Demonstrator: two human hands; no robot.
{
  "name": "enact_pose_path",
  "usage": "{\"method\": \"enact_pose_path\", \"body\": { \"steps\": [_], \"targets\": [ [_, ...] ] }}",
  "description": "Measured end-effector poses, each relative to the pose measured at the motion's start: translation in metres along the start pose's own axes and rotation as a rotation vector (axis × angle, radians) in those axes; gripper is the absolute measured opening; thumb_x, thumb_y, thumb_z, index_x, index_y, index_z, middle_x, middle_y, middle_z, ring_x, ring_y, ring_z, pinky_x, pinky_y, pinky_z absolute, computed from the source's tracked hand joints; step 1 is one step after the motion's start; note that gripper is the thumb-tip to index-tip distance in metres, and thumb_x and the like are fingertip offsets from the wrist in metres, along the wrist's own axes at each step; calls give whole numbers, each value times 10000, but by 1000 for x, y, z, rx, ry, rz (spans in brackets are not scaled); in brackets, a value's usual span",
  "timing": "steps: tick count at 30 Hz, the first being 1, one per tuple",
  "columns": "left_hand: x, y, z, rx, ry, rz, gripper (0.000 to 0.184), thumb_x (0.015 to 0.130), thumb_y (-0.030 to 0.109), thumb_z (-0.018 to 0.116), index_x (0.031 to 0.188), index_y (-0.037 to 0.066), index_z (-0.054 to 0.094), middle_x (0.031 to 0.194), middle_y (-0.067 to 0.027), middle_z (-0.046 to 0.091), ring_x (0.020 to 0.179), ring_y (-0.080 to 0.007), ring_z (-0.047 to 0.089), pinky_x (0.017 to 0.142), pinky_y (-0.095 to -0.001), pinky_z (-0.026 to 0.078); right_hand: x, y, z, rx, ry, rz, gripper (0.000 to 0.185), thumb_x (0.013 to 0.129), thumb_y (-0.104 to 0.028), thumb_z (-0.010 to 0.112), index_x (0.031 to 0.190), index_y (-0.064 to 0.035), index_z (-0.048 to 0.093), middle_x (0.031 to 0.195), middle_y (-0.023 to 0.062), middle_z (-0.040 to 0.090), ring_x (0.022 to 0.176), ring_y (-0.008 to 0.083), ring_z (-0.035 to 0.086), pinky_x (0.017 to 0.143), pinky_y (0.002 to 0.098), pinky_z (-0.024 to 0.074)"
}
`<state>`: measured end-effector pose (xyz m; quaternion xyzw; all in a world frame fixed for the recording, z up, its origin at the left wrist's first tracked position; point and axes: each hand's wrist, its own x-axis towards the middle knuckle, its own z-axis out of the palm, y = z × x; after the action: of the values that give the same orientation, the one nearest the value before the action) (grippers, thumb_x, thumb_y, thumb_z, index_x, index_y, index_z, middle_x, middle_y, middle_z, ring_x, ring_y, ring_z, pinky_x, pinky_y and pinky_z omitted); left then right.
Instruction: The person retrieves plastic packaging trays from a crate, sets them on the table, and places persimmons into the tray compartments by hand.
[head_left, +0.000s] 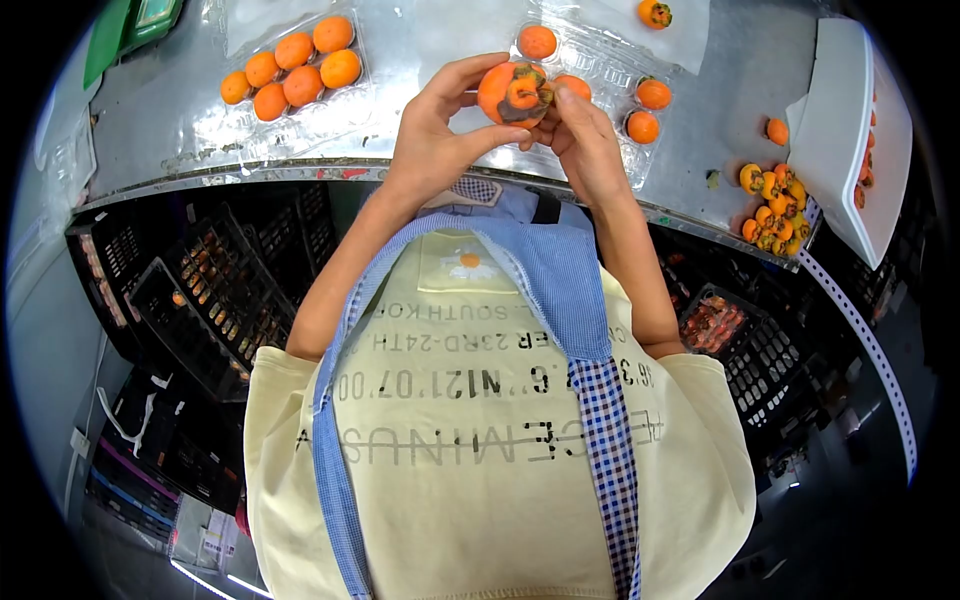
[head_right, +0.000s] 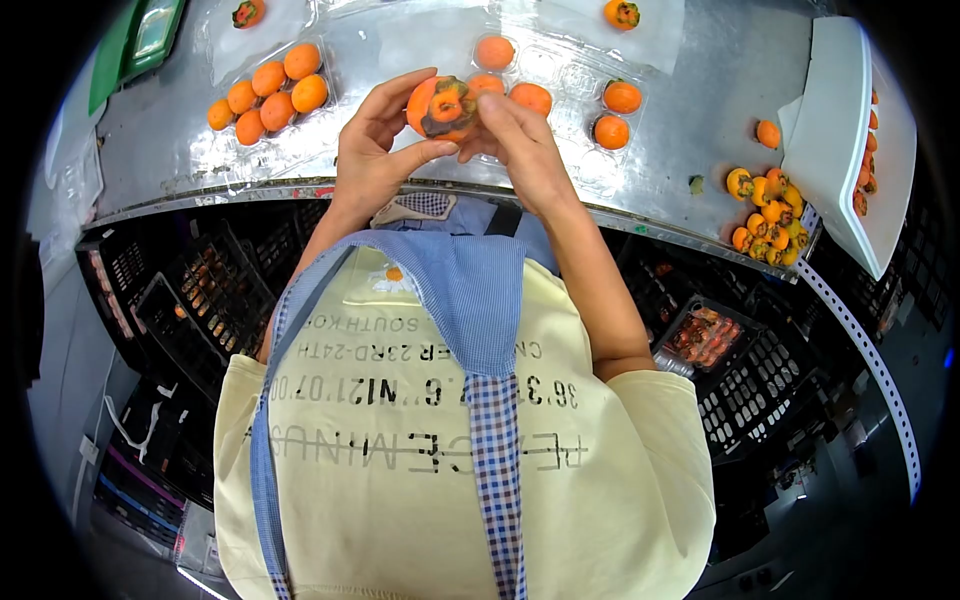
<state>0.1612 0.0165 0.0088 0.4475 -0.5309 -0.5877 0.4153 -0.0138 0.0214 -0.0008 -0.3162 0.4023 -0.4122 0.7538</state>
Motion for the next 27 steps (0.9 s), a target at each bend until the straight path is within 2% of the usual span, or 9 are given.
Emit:
{"method": "enact_pose_path", "body": {
  "steps": [3,7,9,12,15,18,25,27],
  "targets": [
    [-1,0,0,-7,6,-24,630,691,-24,736,1255,-1,457,1205,-113,545,1099,-197,541,957,-326,441,0,-1,2,-113,-5,-25,489,940,-389,457,1158,39,547,987,104,624,795,162,594,714,287,486],
    [-2,-1,1,42,20,-20,633,686,-16,743,1253,6,463,1205,-106,541,1094,-198,541,950,-323,444,0,-1,1,-78,-19,0,493,940,-386,456,1176,39,537,1010,107,614,826,164,586,718,284,484],
    [-2,-2,2,104,36,52,624,682,-10,746,1242,10,472,1207,-109,535,1097,-199,539,949,-325,442,0,0,-2,-52,-38,21,480,946,-374,444,1188,31,534,1050,107,602,867,166,578,727,279,482],
    [-1,-2,0,226,51,133,612,678,-9,743,1229,10,476,1196,-109,527,1095,-202,539,953,-329,438,2,1,5,-134,150,-126,434,904,-318,545,1195,5,538,1124,109,574,936,166,558,755,275,477],
    [0,0,1,273,101,192,584,663,0,726,1197,19,491,1127,-115,532,1028,-238,567,912,-329,461,1,-4,11,-421,168,-337,483,797,-268,688,1183,-17,545,1140,104,562,977,166,546,780,280,474],
    [-2,1,4,261,116,192,545,662,-23,694,1169,21,498,1109,-122,525,998,-257,576,889,-333,477,3,-9,13,-711,120,-422,553,687,-218,774,1152,-21,552,1070,98,586,933,163,568,773,293,485],
    [-3,-2,1,353,54,244,516,688,-48,653,1170,27,487,1123,-128,515,1043,-254,554,895,-340,477,3,-11,23,-709,141,-397,503,684,-176,758,1125,-33,563,989,82,602,860,173,607,766,292,507],
    [-2,-1,1,266,14,212,533,699,-58,642,1197,22,471,1148,-130,515,1069,-252,543,906,-349,473,3,-8,20,-708,143,-396,505,681,-171,761,1124,-32,562,995,85,600,869,174,607,771,290,508]
  ]
}}
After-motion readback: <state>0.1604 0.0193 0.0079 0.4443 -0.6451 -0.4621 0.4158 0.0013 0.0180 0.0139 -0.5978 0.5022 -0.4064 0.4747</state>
